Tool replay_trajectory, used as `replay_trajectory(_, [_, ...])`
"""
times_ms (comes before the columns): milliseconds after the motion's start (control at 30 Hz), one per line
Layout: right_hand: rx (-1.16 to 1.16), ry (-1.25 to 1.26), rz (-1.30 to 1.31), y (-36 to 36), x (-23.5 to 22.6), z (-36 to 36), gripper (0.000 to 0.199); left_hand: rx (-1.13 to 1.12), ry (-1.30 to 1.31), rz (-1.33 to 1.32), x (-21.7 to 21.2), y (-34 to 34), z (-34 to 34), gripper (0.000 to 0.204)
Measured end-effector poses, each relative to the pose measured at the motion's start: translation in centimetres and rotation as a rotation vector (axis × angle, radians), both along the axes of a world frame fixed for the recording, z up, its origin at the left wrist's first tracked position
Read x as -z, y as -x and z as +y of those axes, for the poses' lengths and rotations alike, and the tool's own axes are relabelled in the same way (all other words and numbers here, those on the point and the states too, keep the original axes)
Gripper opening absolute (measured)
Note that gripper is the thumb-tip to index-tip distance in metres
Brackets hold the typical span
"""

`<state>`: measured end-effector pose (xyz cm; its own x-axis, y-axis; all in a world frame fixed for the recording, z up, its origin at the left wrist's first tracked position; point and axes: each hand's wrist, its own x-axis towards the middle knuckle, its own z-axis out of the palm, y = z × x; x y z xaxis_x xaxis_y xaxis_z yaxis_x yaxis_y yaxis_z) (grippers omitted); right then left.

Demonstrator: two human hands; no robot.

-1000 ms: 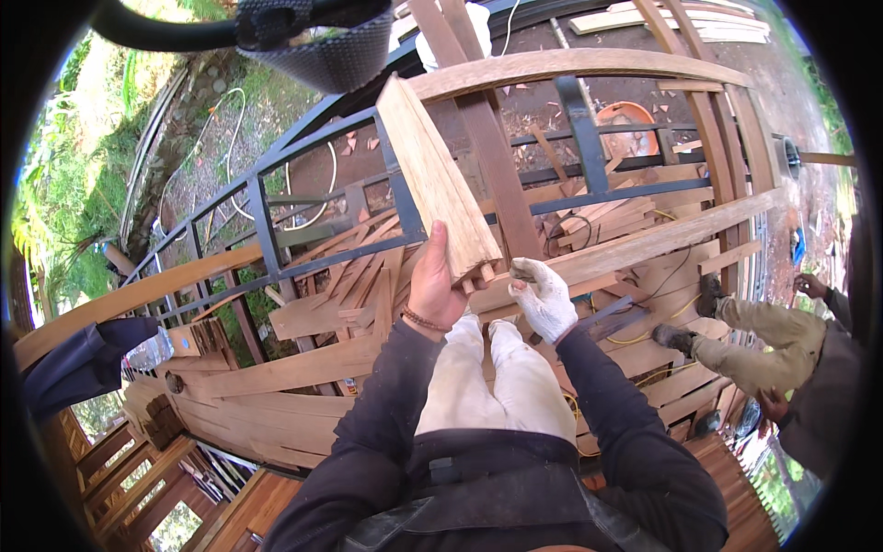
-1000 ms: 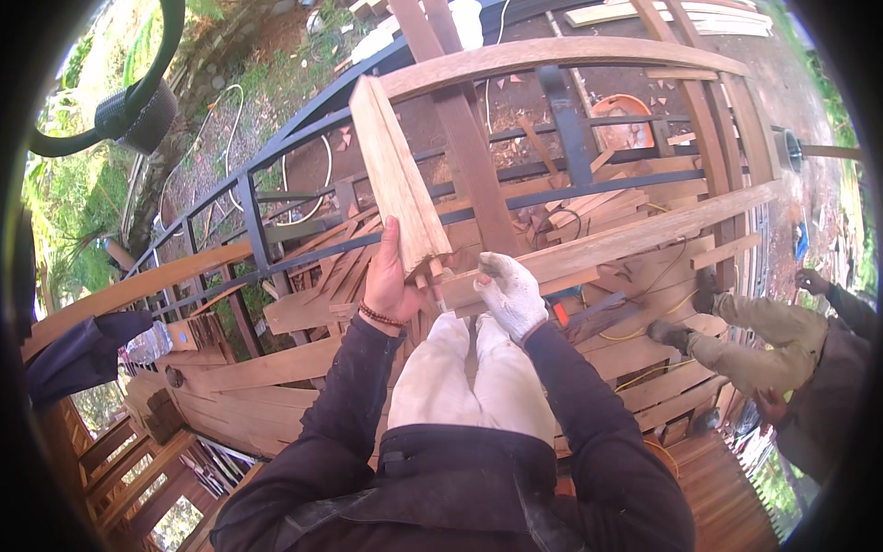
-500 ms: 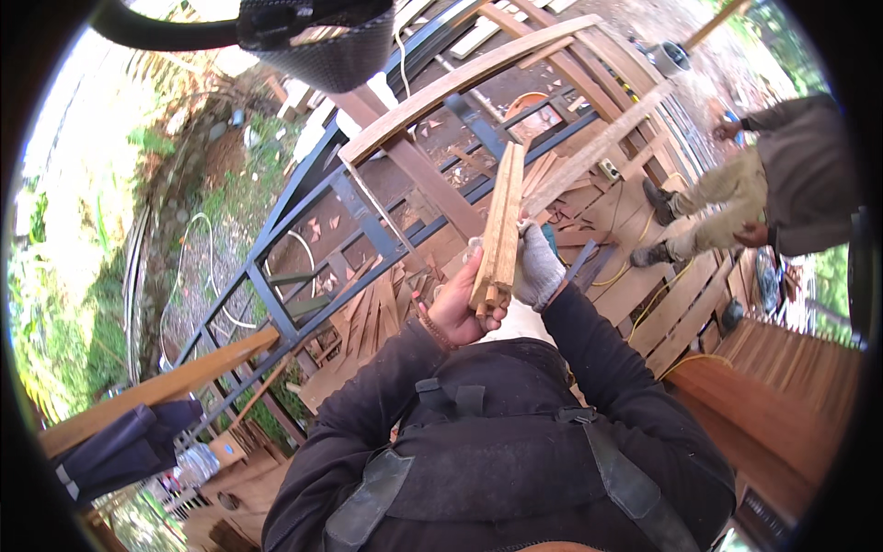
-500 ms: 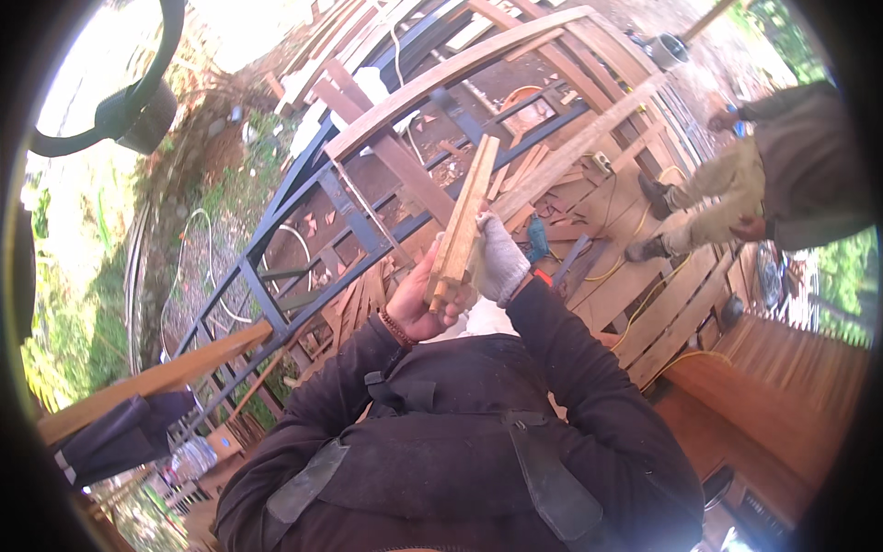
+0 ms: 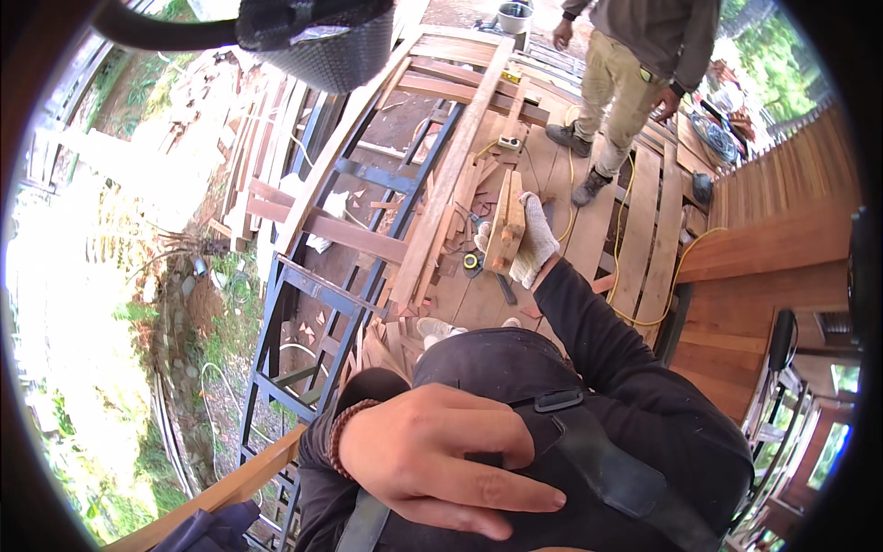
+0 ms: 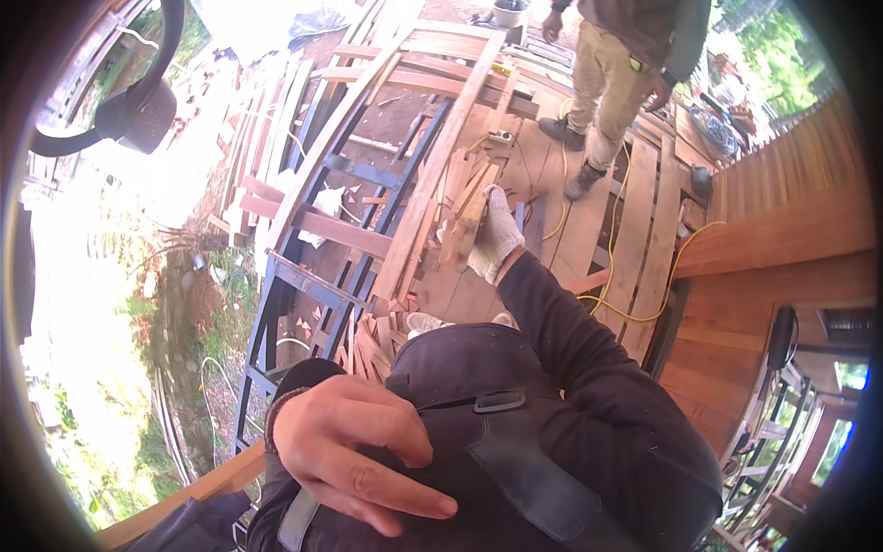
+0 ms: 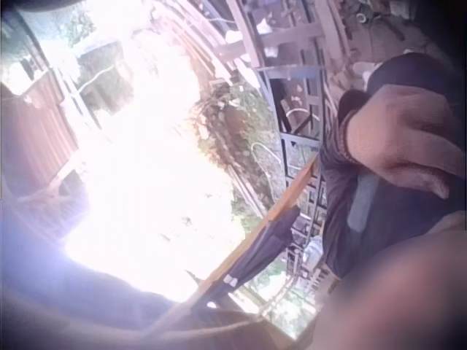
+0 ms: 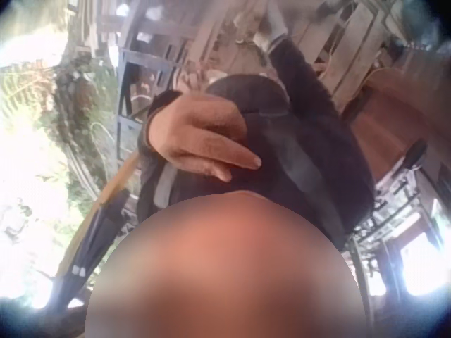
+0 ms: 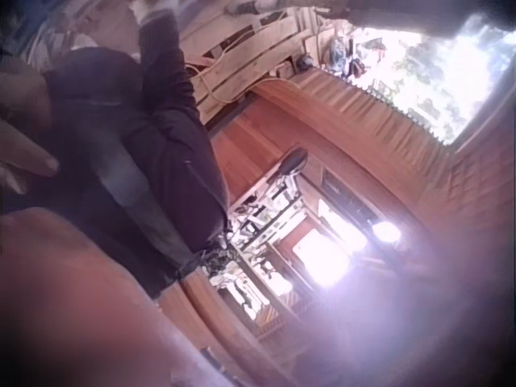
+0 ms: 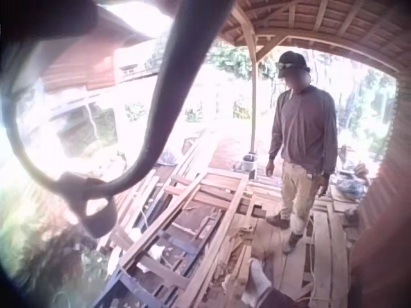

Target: The person assembles a wooden structure by positioning planks onto a metal frame, securing them with a clamp, and chiseling a small wooden block. The person then places the chiseled block into the structure.

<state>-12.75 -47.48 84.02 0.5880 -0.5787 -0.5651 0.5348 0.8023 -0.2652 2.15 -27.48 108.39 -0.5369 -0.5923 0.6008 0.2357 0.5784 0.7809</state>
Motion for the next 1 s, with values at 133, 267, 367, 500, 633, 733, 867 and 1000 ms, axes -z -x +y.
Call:
replay_trajectory(133, [0.071, -0.003, -0.047, 4.2, 0.6, 0.5, 0.057, 0.000, 0.024, 0.092, 0.2, 4.5, 0.6, 0.042])
replay_trajectory(267, [0.044, -0.019, -0.084, 8.1, 2.3, 0.3, 0.057, -0.149, 0.256, 0.061, -1.1, 8.1, 0.1, 0.037])
replay_trajectory(367, [0.087, -0.007, -0.122, 10.5, 3.0, 0.4, 0.056, -0.166, 0.331, 0.073, -0.7, 10.1, -0.4, 0.036])
replay_trajectory(500, [0.115, -0.063, -0.271, 11.4, 1.1, 0.7, 0.053, -0.193, 0.346, 0.056, -0.9, 11.9, -0.5, 0.036])
replay_trajectory(633, [0.088, -0.008, -0.223, 12.5, 2.1, 0.5, 0.063, -0.193, 0.259, -0.025, -2.3, 12.2, -0.1, 0.036])
replay_trajectory(733, [0.077, -0.069, -0.217, 12.9, 1.5, 0.3, 0.060, -0.156, 0.264, -0.053, -2.4, 11.9, -0.4, 0.038])
replay_trajectory(867, [0.130, 0.001, -0.238, 12.7, 0.2, 0.6, 0.052, -0.066, 0.168, -0.117, -2.3, 10.6, -0.4, 0.047])
replay_trajectory(1000, [0.041, 0.018, -0.181, 12.6, -0.3, 0.7, 0.049, 0.088, -0.112, -0.035, -0.1, 9.1, -1.4, 0.073])
